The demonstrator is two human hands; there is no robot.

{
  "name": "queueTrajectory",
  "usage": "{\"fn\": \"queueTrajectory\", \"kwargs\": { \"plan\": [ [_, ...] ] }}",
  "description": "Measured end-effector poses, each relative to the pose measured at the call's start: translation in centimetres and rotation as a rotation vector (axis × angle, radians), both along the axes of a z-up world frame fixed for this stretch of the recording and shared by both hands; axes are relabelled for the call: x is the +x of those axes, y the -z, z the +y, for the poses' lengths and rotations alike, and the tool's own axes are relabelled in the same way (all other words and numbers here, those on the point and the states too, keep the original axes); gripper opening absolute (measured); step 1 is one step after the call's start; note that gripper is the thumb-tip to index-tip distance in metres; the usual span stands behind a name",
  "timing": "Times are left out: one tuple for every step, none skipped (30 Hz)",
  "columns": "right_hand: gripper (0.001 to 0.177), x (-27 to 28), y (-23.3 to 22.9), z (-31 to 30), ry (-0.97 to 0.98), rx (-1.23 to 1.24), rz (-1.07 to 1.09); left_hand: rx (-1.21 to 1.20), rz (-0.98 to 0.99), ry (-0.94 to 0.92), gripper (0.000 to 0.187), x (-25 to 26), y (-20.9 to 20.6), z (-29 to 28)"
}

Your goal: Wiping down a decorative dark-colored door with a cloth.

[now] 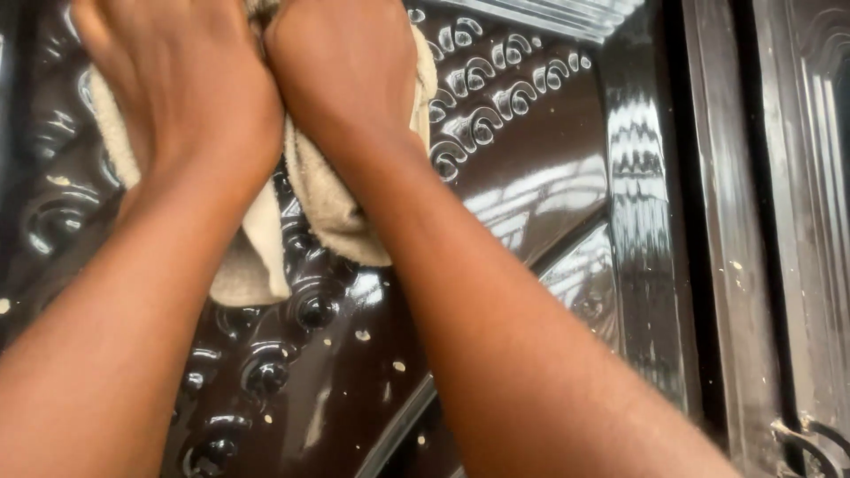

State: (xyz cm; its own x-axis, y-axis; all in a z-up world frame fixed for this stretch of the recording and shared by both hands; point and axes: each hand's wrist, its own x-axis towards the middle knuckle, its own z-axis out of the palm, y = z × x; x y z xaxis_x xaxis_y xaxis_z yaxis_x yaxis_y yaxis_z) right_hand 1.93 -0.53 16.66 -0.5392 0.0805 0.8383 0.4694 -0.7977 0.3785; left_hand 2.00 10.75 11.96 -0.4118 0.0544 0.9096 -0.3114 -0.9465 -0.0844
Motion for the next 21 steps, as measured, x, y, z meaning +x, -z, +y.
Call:
{"fn": "queueTrajectory", "kwargs": {
  "plan": [
    [0.020, 0.1, 0.3, 0.1, 0.014, 0.040, -0.020, 0.024, -0.007, -0.080, 0.026, -0.1, 0.6, 0.0],
    [0.020, 0.1, 0.9, 0.2, 0.014, 0.043, -0.018, 0.028, -0.006, -0.080, 0.026, 0.1, 1.1, 0.1],
    [0.020, 0.1, 1.6, 0.3, 0.015, 0.063, -0.031, 0.049, -0.108, -0.091, 0.033, 0.2, 1.7, 0.2],
    [0.021, 0.0, 2.3, 0.5, 0.017, 0.082, -0.043, 0.068, -0.211, -0.103, 0.041, 0.3, 2.3, 0.3],
    [0.021, -0.3, 3.1, 0.7, 0.013, 0.081, -0.041, 0.068, -0.209, -0.107, 0.041, 0.1, 3.1, 0.3],
    [0.024, -0.6, 4.0, 1.0, 0.004, 0.085, -0.047, 0.062, -0.154, -0.066, 0.048, -0.2, 4.0, 0.4],
    [0.030, -0.9, 5.0, 1.2, -0.003, 0.090, -0.049, 0.058, -0.095, -0.022, 0.055, -0.4, 4.9, 0.3],
    [0.030, -0.6, 5.8, 1.2, -0.005, 0.092, -0.043, 0.060, -0.090, -0.024, 0.055, -0.7, 5.8, 0.3],
    [0.034, -0.4, 6.6, 1.4, 0.006, 0.101, -0.029, 0.061, -0.077, -0.021, 0.055, -1.0, 6.8, 0.3],
    [0.038, -0.2, 7.5, 1.5, 0.017, 0.110, -0.015, 0.062, -0.064, -0.017, 0.057, -1.4, 7.8, 0.4],
    [0.038, -0.3, 8.5, 1.6, 0.013, 0.113, -0.005, 0.065, -0.054, -0.021, 0.057, -1.6, 8.6, 0.4],
    [0.040, -0.4, 9.5, 1.6, 0.024, 0.110, 0.007, 0.056, -0.031, -0.040, 0.056, -1.9, 9.5, 0.4],
    [0.042, -0.6, 10.5, 1.7, 0.036, 0.106, 0.017, 0.047, -0.010, -0.057, 0.056, -2.2, 10.3, 0.5],
    [0.042, -0.9, 11.6, 1.8, 0.034, 0.108, 0.024, 0.049, -0.003, -0.060, 0.056, -2.6, 11.2, 0.5],
    [0.043, -1.2, 12.8, 1.9, 0.030, 0.099, 0.065, 0.046, 0.033, -0.051, 0.057, -3.1, 12.2, 0.4],
    [0.044, -1.6, 13.9, 2.0, 0.027, 0.090, 0.106, 0.042, 0.069, -0.042, 0.059, -3.7, 13.1, 0.4],
    [0.044, -1.9, 15.1, 2.0, 0.026, 0.091, 0.112, 0.044, 0.075, -0.042, 0.059, -3.5, 14.6, 0.5],
    [0.046, -2.3, 16.4, 1.9, 0.041, 0.060, 0.153, 0.012, 0.127, -0.054, 0.057, -3.3, 16.0, 0.6],
    [0.048, -2.7, 17.4, 2.0, 0.053, 0.029, 0.189, -0.020, 0.175, -0.069, 0.054, -3.2, 17.2, 0.8],
    [0.048, -3.1, 18.2, 1.9, 0.050, 0.031, 0.190, -0.018, 0.175, -0.072, 0.054, -3.5, 18.2, 0.7],
    [0.050, -3.5, 19.1, 1.8, 0.067, -0.015, 0.225, -0.024, 0.204, -0.054, 0.056, -3.7, 19.2, 0.6]
  ]
}}
